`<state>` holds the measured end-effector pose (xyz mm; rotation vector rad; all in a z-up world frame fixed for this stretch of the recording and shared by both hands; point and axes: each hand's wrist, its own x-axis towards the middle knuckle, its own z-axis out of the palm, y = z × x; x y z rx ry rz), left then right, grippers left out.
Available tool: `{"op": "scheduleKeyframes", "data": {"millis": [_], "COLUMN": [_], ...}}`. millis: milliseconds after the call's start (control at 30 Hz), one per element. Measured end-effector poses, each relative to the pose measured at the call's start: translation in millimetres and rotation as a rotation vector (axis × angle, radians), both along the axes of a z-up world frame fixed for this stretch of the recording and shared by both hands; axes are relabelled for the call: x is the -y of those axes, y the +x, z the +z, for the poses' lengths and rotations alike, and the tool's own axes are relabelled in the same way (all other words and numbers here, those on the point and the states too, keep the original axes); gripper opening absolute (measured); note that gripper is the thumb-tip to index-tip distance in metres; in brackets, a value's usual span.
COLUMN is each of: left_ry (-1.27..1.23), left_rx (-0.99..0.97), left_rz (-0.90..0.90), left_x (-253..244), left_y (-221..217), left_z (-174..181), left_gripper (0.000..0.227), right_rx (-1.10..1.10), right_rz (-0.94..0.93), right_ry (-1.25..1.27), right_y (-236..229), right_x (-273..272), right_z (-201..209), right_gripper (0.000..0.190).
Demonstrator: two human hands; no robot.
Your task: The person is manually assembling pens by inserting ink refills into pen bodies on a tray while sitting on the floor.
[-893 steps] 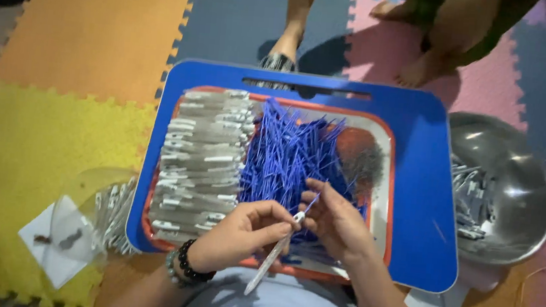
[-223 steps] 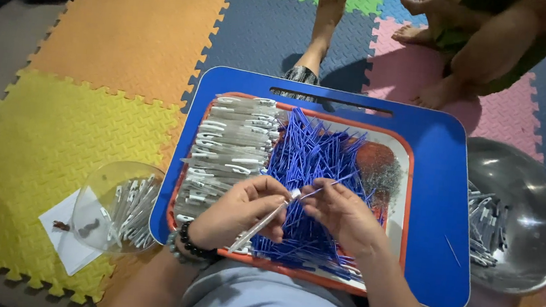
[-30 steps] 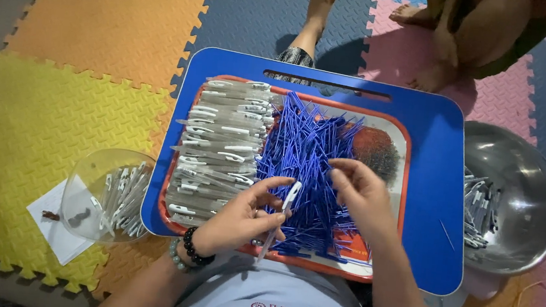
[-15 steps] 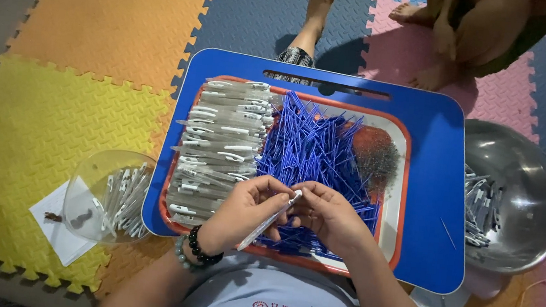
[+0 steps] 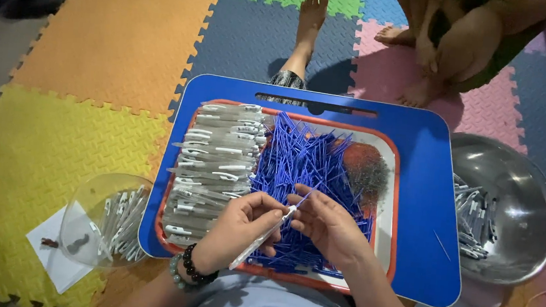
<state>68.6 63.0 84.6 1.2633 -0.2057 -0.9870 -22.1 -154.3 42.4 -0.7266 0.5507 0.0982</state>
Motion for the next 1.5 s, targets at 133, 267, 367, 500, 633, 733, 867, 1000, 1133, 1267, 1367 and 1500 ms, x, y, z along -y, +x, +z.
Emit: {"op": "scheduleKeyframes", "data": {"millis": [133, 267, 367, 500, 633, 733, 867, 1000, 1133, 1267, 1367, 1500], "left_ry": [0.03, 0.036, 0.041, 0.072, 0.053, 0.174, 0.597, 0.928, 0.96, 1.023, 1.031, 1.03], "left_rx": [0.019, -0.007, -0.008, -0.01, 0.169, 0.545, 1.378, 1.47, 1.533, 1.551, 1.561, 1.585], "left_rz": [-0.001, -0.005, -0.012, -0.017, -0.081, -0.011, 0.07, -0.082, -0.08, -0.089, -0.1, -0.113], "left_x": [0, 0, 0, -1, -19, -32, -30, -10, -5, -3, -5, -6], "left_y": [1, 1, 1, 2, 34, 70, 127, 190, 207, 205, 204, 205], "left_z": [5, 6, 0, -1, 27, 56, 40, -33, -71, -75, -74, -71], "left_gripper": [0.019, 0.018, 0.017, 0.018, 0.024, 0.069, 0.026, 0.036, 0.033, 0.029, 0.029, 0.03], "right_rx": [-0.025, 0.012, 0.005, -0.027, 0.011, 0.069, 0.094, 0.108, 0.09, 0.157, 0.056, -0.051], "right_rz": [-0.072, -0.082, -0.076, -0.091, -0.135, -0.194, -0.256, -0.413, -0.54, -0.473, -0.383, -0.332], "right_ry": [0.004, 0.012, -0.007, -0.042, -0.1, -0.134, -0.226, -0.519, -0.901, -1.198, -1.34, -1.494], "right_y": [2, 1, 1, 2, -2, -7, -11, -8, -8, -7, -5, -12], "right_x": [5, 10, 9, 8, 30, 53, 73, 81, 109, 139, 134, 137], "right_z": [-13, -20, -23, -20, -29, -41, -37, -13, -7, -36, -33, -37], "right_gripper": [0.034, 0.03, 0.029, 0.027, 0.028, 0.024, 0.019, 0.019, 0.016, 0.012, 0.014, 0.02]}}
